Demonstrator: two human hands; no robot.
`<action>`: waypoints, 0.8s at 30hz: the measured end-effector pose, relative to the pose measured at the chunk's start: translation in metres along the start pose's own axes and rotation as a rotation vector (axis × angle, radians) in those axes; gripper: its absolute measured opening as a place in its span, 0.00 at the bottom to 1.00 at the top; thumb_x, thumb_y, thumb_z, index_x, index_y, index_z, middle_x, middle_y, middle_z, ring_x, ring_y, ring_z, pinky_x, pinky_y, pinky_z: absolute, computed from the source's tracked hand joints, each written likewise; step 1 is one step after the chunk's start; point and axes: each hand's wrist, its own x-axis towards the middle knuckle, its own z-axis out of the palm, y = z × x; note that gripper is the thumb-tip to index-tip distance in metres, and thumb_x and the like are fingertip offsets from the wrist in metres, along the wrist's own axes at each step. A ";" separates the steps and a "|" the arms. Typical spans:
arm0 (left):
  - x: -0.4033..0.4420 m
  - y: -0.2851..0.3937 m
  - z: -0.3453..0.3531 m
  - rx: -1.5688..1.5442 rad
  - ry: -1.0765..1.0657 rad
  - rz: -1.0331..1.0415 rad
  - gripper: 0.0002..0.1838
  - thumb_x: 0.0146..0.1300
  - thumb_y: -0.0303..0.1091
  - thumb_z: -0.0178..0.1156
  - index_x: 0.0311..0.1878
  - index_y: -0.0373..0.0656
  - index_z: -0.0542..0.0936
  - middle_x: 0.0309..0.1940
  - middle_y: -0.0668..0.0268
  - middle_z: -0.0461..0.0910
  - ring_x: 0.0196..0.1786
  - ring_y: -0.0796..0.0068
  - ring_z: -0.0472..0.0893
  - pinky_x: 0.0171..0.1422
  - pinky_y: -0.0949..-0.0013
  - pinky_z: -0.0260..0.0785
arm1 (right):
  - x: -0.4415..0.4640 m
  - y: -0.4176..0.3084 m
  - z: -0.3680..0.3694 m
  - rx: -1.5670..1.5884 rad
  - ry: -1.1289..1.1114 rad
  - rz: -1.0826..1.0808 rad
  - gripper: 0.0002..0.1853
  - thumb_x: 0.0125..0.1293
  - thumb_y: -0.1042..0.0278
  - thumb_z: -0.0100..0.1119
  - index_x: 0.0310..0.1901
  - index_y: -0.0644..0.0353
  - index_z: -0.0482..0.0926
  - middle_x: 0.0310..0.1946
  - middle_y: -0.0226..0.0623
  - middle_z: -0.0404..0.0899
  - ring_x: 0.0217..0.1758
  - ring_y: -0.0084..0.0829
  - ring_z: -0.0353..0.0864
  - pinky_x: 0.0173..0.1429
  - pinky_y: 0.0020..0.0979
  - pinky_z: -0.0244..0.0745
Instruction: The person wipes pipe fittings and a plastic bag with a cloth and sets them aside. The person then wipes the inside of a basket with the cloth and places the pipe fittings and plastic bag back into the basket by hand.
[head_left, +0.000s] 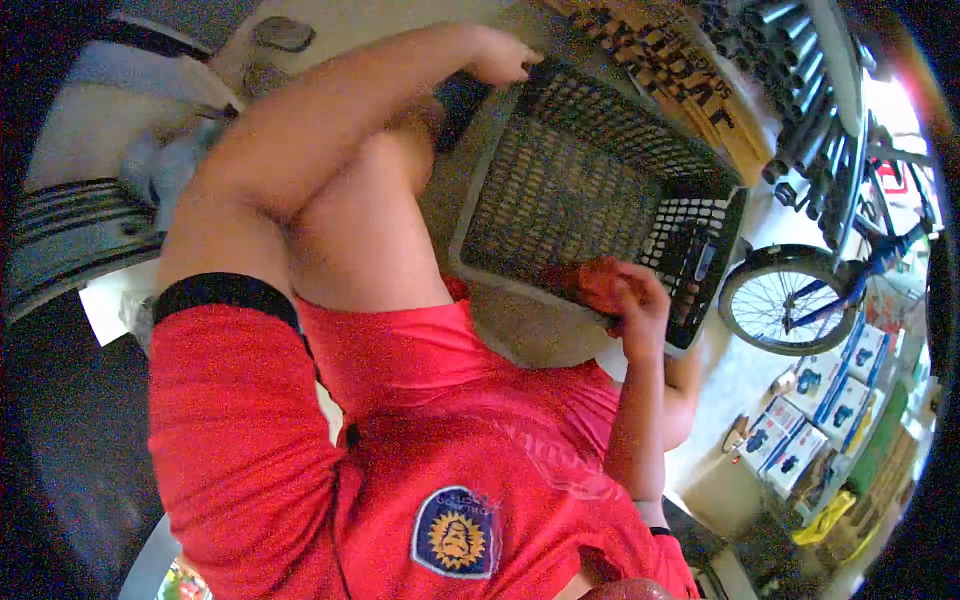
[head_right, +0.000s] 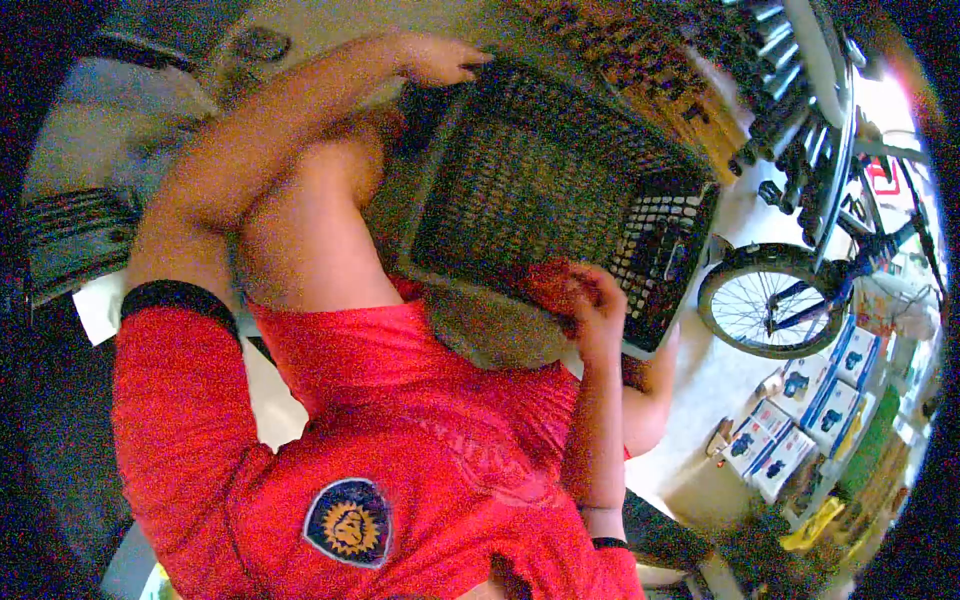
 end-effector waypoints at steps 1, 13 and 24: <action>0.006 -0.005 0.009 -0.056 0.003 0.048 0.30 0.79 0.49 0.47 0.76 0.42 0.66 0.70 0.50 0.74 0.72 0.51 0.74 0.77 0.53 0.64 | 0.011 -0.006 -0.006 0.140 0.028 0.177 0.15 0.72 0.68 0.60 0.58 0.60 0.79 0.54 0.38 0.82 0.56 0.32 0.83 0.60 0.35 0.80; 0.015 -0.065 0.004 -0.946 0.158 -0.050 0.35 0.72 0.47 0.60 0.75 0.40 0.60 0.58 0.48 0.80 0.60 0.52 0.80 0.67 0.57 0.72 | 0.249 -0.124 0.169 -0.918 0.032 -0.892 0.16 0.70 0.59 0.61 0.51 0.62 0.85 0.62 0.54 0.75 0.63 0.56 0.77 0.71 0.46 0.71; 0.033 -0.014 0.028 -0.402 0.476 -0.088 0.21 0.72 0.43 0.59 0.65 0.50 0.81 0.58 0.53 0.83 0.62 0.50 0.81 0.68 0.52 0.72 | 0.164 -0.067 0.201 -0.365 -0.017 -0.483 0.15 0.61 0.65 0.68 0.49 0.52 0.86 0.56 0.52 0.77 0.62 0.55 0.71 0.66 0.50 0.70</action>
